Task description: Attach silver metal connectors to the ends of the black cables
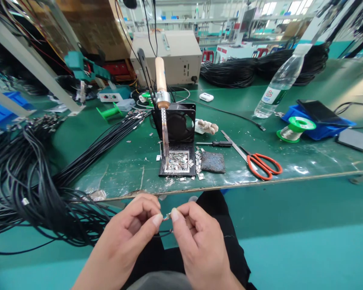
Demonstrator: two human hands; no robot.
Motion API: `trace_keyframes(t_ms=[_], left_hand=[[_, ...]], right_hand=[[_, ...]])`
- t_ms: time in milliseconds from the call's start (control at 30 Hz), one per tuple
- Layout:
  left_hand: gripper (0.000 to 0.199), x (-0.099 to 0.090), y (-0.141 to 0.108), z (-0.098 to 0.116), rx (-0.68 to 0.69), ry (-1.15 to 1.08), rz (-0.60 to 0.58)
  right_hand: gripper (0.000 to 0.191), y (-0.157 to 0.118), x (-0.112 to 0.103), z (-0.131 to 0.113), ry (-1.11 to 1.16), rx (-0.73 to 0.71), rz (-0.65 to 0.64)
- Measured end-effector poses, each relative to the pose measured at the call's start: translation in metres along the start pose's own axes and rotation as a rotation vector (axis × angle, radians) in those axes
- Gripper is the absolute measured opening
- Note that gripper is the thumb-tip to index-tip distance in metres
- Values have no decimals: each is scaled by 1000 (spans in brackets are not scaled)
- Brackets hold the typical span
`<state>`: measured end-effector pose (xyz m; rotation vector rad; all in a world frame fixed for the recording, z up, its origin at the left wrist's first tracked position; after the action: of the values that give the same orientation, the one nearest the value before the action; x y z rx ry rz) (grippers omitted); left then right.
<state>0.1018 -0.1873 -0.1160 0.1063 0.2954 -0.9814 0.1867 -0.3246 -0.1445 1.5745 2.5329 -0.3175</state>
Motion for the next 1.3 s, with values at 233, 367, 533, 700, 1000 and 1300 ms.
trace_keyframes(t_ms=[233,367,533,700,1000,1300], left_hand=[[15,-4,2,-4,-221,-47,-77],[13,-2,9,-3,-202,-54,-56],[14,-2,17,-5,-200,-120,-2],[20,-6,27,-6,-222,-177,-52],[23,-10,30,-6,-205,-83,-63],[16,-11,28,-4,-177,-99,-90]], right_hand=[[40,5,-4,0,-23,-38,2],[39,5,-3,-5,19,-5,61],[39,6,7,-7,64,23,47],[38,31,-18,-13,-192,-109,212],[47,115,-78,-26,-984,-95,381],[44,119,-67,-16,-933,-48,410]])
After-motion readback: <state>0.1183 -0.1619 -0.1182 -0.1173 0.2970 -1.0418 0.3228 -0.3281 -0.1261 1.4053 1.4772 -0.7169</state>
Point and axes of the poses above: each hand's wrist, its own y-axis towards the middle knuckle, its own x-axis out of the palm, z = x × y, the point moved 3 cm from there along y, towards the middle knuckle, and after that the axes turned 8 degrees about z, right-handed, at the moved point
